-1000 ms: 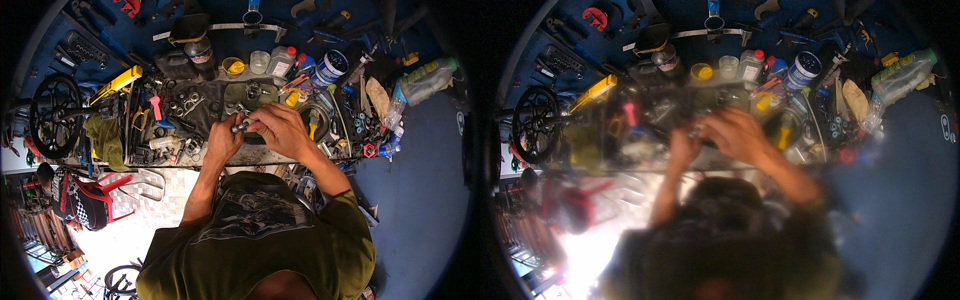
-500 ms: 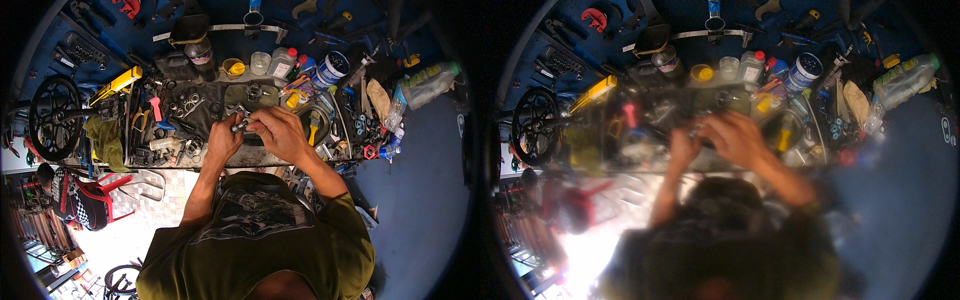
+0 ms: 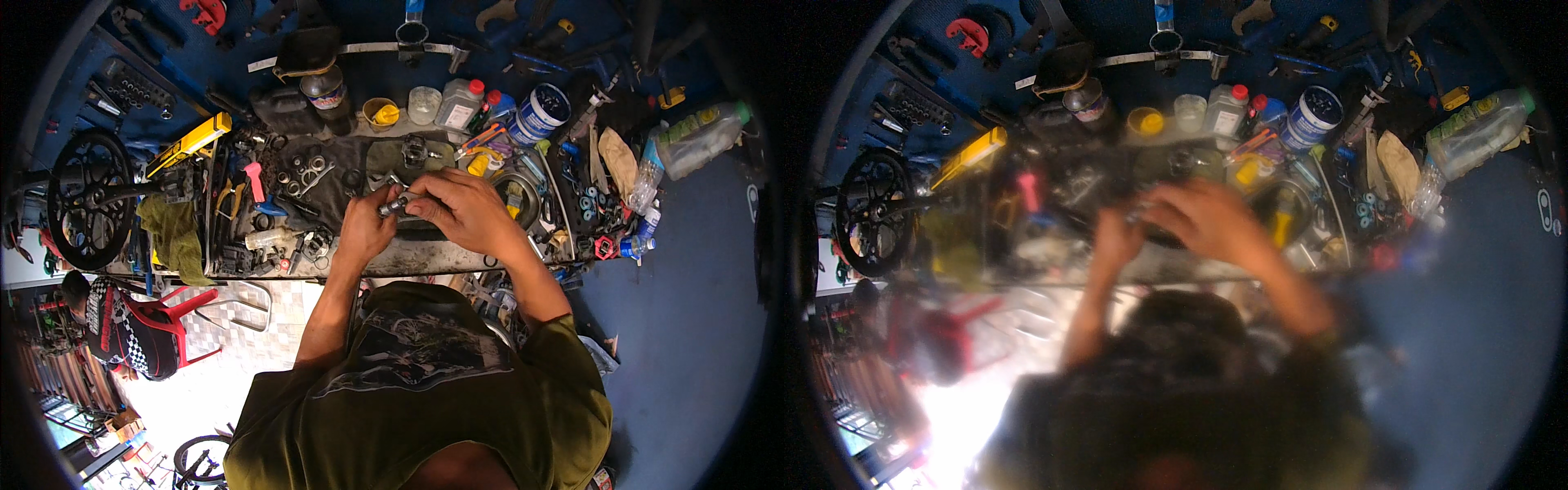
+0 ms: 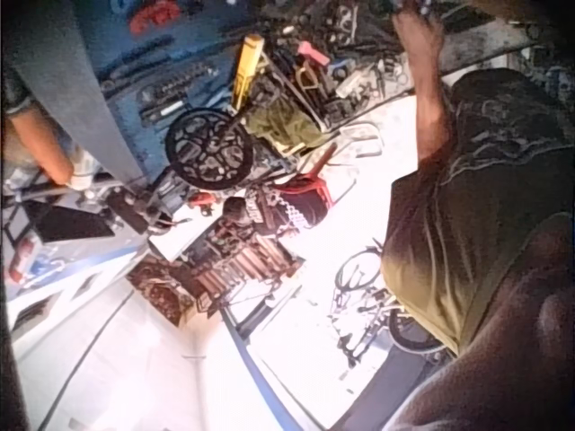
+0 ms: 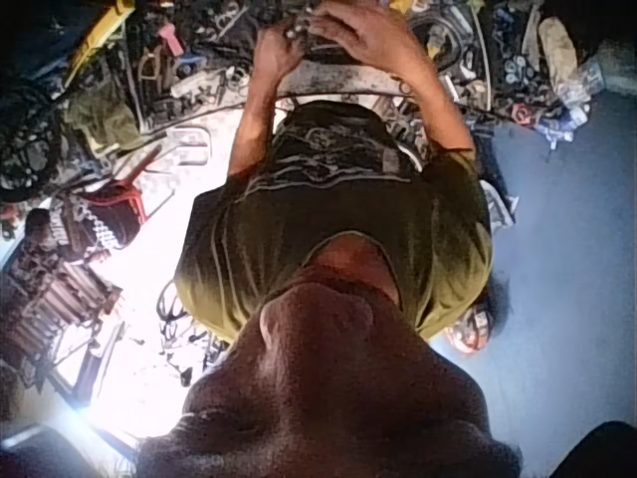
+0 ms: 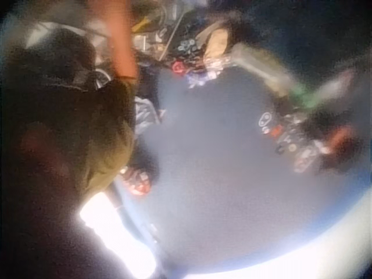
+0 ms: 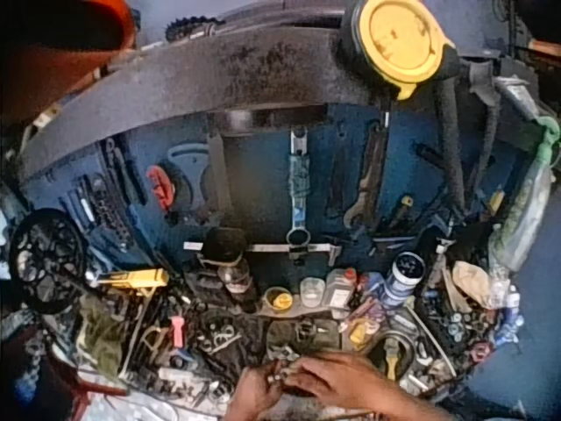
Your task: The person assembles a small mechanical component at a cluttered workbench. They repeatedly attach and detach a cylindrical metal piece, using a wrench to tighten and loosen it, and handle a small black ring during the process.
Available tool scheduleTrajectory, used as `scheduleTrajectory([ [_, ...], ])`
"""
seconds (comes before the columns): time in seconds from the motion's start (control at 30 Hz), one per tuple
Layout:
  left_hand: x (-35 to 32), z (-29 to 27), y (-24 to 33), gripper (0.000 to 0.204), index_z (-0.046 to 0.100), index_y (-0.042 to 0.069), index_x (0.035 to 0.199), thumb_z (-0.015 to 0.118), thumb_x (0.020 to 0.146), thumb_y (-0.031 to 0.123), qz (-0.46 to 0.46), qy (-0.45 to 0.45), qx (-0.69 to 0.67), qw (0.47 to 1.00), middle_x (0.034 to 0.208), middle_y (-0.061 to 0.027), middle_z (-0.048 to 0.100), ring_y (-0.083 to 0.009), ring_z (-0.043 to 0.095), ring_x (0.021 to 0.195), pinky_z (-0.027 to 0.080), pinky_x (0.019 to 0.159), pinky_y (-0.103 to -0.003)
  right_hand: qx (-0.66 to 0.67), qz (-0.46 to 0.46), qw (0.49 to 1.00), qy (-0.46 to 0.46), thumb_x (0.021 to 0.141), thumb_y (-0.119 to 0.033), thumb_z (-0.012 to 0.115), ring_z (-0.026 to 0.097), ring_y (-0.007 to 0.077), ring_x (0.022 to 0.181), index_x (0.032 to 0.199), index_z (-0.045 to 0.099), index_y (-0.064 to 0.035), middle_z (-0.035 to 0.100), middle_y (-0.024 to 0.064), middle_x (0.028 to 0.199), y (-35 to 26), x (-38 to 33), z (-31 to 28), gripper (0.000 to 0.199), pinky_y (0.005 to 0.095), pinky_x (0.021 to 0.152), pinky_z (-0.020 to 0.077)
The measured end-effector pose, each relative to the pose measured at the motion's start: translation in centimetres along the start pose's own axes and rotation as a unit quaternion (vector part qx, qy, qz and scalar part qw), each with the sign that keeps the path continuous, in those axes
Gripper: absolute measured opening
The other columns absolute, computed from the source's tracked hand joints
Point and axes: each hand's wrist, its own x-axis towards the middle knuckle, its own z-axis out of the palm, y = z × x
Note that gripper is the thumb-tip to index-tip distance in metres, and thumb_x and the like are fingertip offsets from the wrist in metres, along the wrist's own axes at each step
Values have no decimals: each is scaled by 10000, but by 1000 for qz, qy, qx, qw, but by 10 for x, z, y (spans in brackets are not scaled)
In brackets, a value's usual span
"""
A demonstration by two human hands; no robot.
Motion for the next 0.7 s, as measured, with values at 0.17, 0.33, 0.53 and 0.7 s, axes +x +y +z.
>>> scheduleTrajectory([
  [0.17,-4,0,3,397,641,-64,1168,604,777,-6,13,-7,-26,1000,1084,-292,660,-413,653,1013,532,850,-394,63,67,995,-38,647,-336,916,506,160,619,878,630,-67,533,29,707,-10,5,-29,456,302,532,402],
  [0.33,-6,-4,12,332,640,-60,1105,621,780,-2,53,0,-41,998,1016,-277,672,-428,658,942,535,774,-400,85,11,994,63,620,-313,944,482,123,606,849,656,-73,529,8,722,-20,-1,-16,439,268,514,395],
  [0.53,-6,-10,18,160,628,0,967,654,842,98,74,5,12,997,826,-236,666,-460,631,815,506,633,-445,-15,-70,992,105,664,-269,917,648,169,677,943,708,-73,644,36,827,-41,-1,-15,400,296,587,518],
  [0.7,-7,-13,22,165,634,17,971,664,885,155,98,27,14,995,794,-241,654,-466,619,798,489,614,-462,-75,-90,990,76,726,-210,865,685,212,704,941,711,-80,667,53,873,-47,-1,-19,295,310,597,532],
])
